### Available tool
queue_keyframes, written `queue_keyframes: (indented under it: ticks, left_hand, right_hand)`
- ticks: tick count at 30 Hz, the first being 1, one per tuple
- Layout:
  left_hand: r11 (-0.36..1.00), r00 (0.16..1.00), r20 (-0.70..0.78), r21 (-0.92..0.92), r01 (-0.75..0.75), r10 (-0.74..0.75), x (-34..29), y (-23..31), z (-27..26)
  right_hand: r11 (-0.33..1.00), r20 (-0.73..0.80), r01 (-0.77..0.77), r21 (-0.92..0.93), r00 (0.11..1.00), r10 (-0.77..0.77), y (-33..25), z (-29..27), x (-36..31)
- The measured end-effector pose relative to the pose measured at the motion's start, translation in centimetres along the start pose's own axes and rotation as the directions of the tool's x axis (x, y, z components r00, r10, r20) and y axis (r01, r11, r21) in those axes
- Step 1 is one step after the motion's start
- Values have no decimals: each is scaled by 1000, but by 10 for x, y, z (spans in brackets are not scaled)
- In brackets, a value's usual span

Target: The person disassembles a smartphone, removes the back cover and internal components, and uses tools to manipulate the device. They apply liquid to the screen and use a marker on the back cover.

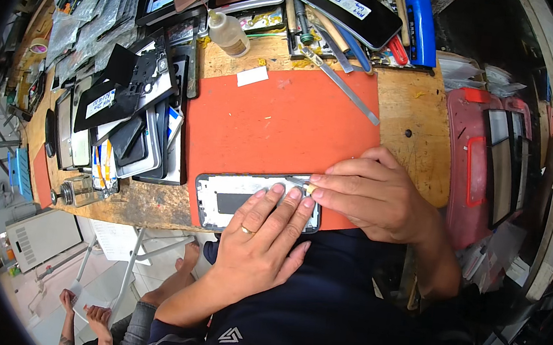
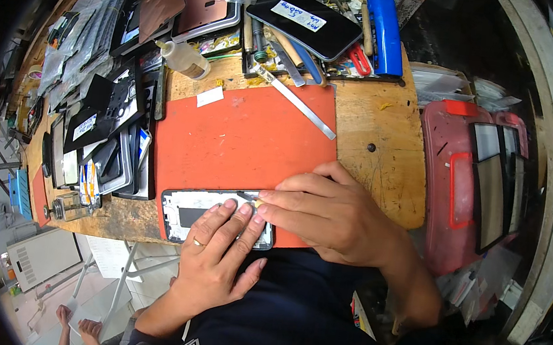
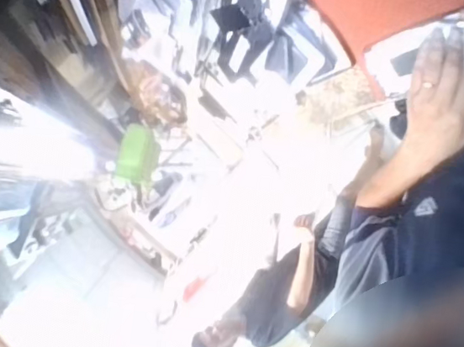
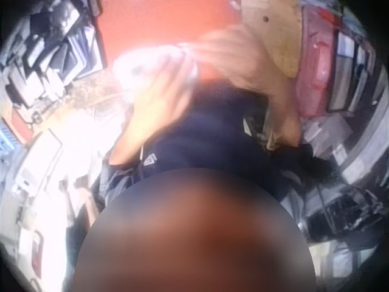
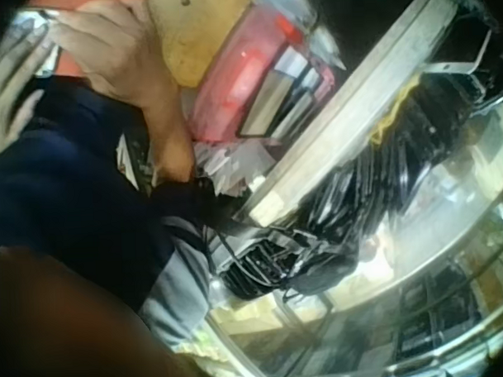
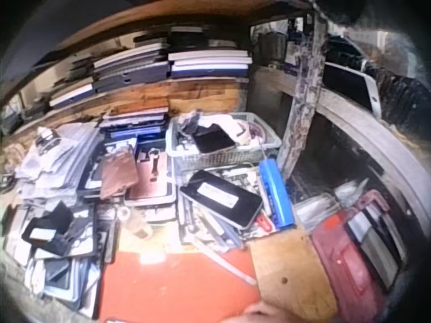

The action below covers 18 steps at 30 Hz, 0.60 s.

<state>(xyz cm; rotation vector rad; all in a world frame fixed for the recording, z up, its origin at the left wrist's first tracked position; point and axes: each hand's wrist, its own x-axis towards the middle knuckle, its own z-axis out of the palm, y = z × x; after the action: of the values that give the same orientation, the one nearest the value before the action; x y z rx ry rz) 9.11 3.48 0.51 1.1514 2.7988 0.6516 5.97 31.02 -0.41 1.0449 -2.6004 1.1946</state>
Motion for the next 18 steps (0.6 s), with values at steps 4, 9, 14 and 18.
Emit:
queue_keyframes:
  ticks: [4,9,14,18]
  left_hand:
    - [1000,988,155,-9,-1,2,-16,0,-15]
    - [1000,984,176,12,-18,16,-31,2,-9]
    - [997,976,210,36,-67,58,-35,-3,-11]
    - [999,971,235,-5,-50,50,-32,-1,-15]
  right_hand:
    - [998,49,-3,-55,999,5,-3,-20,-3]
    - [999,30,12,32,999,-13,-4,6,23]
    - [1000,113,-3,-11,994,4,-1,-7,16]
    - [1000,137,-3,-2,991,3,-3,-11,20]
